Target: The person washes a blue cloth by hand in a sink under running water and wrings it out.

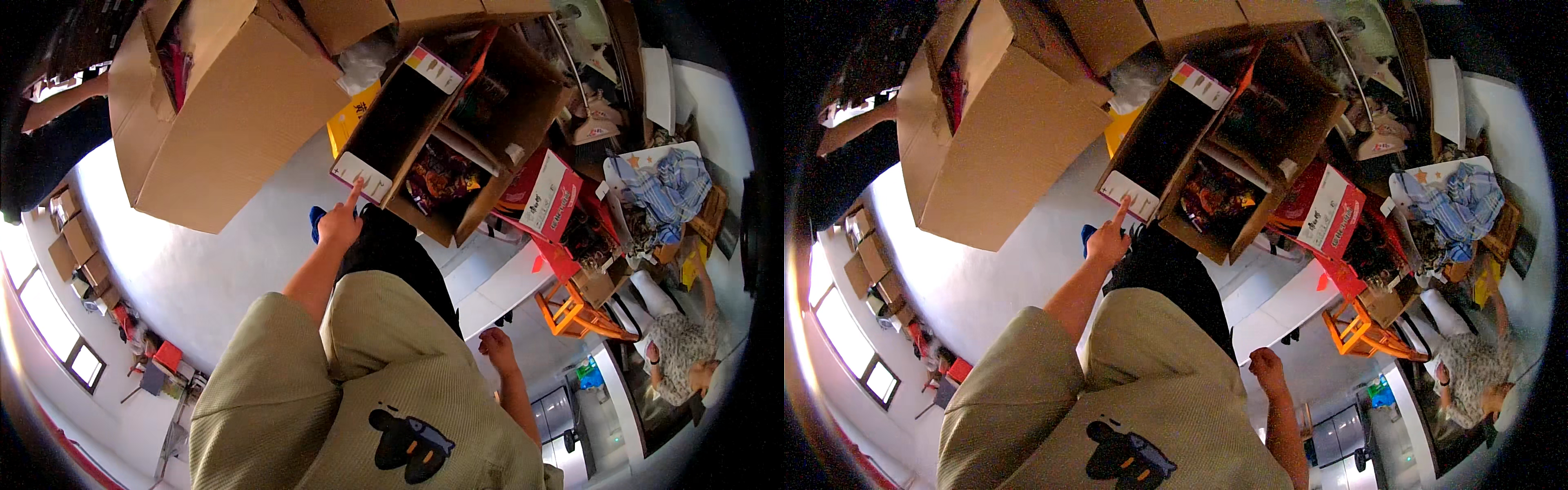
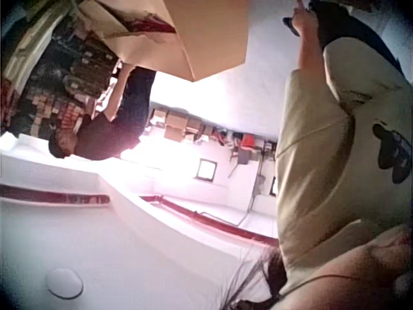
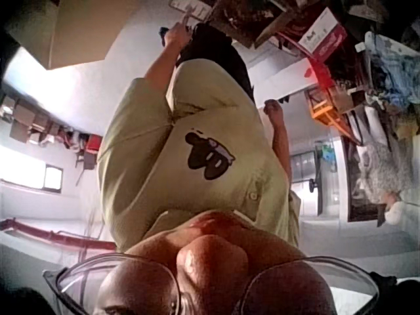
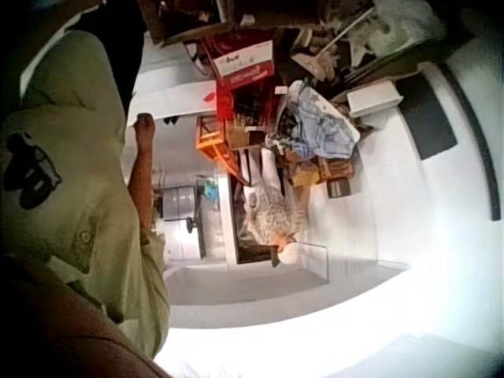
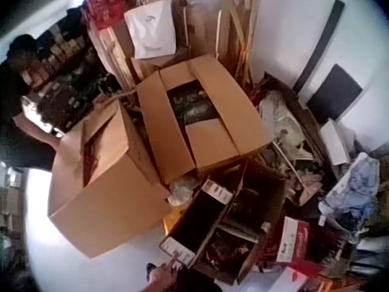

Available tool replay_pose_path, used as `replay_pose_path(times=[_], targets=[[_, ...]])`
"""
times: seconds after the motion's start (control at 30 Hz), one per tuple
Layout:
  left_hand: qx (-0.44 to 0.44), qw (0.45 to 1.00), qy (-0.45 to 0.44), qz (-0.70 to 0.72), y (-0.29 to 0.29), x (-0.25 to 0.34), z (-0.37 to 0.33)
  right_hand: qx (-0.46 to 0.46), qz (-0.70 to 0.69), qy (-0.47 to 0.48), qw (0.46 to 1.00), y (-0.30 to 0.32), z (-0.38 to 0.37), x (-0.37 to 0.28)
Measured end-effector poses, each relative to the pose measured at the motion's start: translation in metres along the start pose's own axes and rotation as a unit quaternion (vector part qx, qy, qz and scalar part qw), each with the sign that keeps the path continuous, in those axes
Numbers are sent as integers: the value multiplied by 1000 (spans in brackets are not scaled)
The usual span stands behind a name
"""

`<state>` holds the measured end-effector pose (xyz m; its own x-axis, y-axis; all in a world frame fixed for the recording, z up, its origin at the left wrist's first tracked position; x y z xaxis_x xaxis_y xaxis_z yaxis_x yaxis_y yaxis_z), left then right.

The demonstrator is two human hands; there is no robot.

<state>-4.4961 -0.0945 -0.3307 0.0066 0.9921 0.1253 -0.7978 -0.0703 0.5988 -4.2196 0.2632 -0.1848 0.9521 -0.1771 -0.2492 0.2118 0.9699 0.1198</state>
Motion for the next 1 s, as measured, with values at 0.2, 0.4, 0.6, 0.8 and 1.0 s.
replay_pose_path(times=[0.2,0.4,0.6,0.8,1.0], targets=[[-94,994,7,-48,-15,0,3,-6,-53,-12,999,-19,-5,-7],[-146,987,17,-64,-32,1,-1,-20,-60,-2,998,-36,-3,-18],[-157,984,1,-82,-16,1,-8,1,-81,15,997,-38,-19,-5],[-165,983,-36,-78,-15,8,-2,37,-59,30,997,-24,-16,13],[-190,975,-53,-99,-9,10,-14,39,-136,43,989,-24,-17,16]])
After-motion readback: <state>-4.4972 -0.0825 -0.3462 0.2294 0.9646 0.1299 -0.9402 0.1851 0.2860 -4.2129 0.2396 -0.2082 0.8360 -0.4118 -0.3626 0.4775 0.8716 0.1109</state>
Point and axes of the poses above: each hand's wrist, its own z-axis away from the middle knuckle, its own y-axis out of the back of the hand, x = y × z, the point moved 9 cm from there along -z, towards the middle knuckle, and after that the axes turned 15 degrees about -z, right-handed, at the moved point
